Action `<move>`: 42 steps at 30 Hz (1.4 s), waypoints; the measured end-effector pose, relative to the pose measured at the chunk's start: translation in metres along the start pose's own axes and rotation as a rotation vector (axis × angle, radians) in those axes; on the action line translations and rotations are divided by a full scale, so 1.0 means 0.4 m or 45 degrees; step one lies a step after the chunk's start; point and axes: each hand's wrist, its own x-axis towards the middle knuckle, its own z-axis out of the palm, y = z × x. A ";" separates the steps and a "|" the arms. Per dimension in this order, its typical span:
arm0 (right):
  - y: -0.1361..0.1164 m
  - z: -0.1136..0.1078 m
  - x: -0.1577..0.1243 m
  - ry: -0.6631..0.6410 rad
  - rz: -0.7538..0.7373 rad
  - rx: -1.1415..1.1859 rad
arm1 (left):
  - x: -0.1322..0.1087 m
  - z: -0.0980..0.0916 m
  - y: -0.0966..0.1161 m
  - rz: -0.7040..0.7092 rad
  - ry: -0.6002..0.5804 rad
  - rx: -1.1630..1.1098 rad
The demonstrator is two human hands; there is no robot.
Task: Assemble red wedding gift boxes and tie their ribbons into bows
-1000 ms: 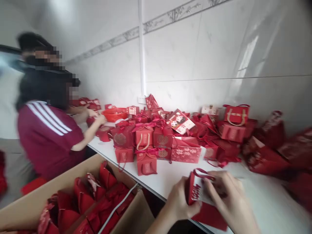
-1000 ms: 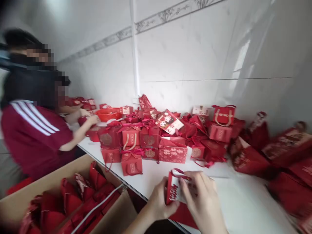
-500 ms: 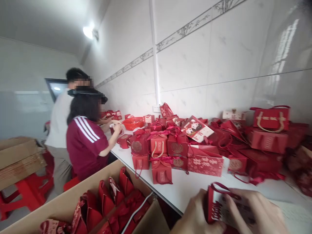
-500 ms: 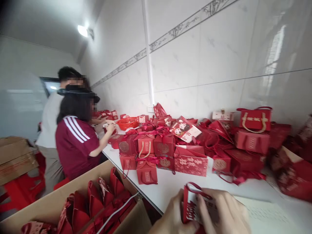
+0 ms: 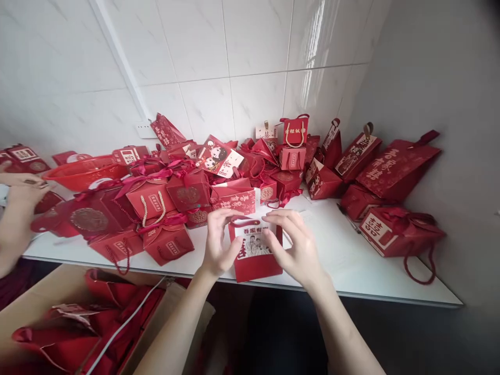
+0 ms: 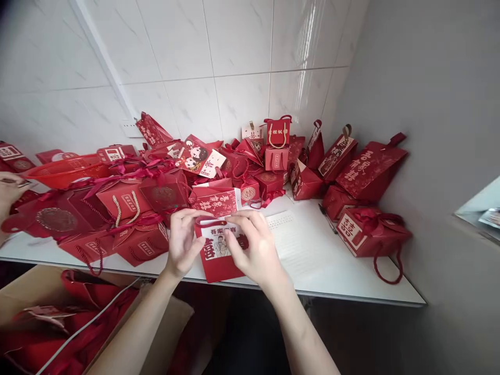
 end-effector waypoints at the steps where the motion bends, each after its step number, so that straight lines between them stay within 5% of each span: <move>1: 0.003 -0.003 0.008 -0.040 -0.002 -0.007 | -0.003 0.007 0.001 -0.048 0.021 -0.015; 5: 0.008 0.007 0.043 -0.276 -0.042 -0.149 | -0.024 0.032 -0.004 -0.283 0.124 -0.030; 8: 0.002 0.025 0.056 -0.402 -0.027 -0.190 | -0.034 0.036 -0.010 -0.280 0.144 -0.008; 15: 0.009 0.068 0.034 -0.088 0.410 0.213 | -0.053 0.018 -0.008 -0.356 0.133 0.194; 18: 0.011 0.075 0.018 0.036 0.374 0.203 | -0.059 0.019 -0.004 -0.310 0.177 0.274; 22: -0.014 0.071 -0.018 0.404 0.337 0.041 | -0.068 0.043 0.006 -0.050 0.395 0.461; 25: -0.043 0.067 -0.041 0.246 0.426 0.197 | -0.084 0.071 0.030 0.134 0.501 0.521; 31: -0.058 0.053 -0.027 -0.086 0.624 0.308 | -0.134 0.082 0.081 0.289 -0.107 0.348; 37: -0.012 0.046 -0.017 -0.160 0.538 0.366 | -0.053 0.014 0.080 0.299 0.299 0.652; 42: 0.026 0.055 -0.007 -0.201 0.477 0.506 | 0.040 -0.016 0.055 0.013 -0.130 0.497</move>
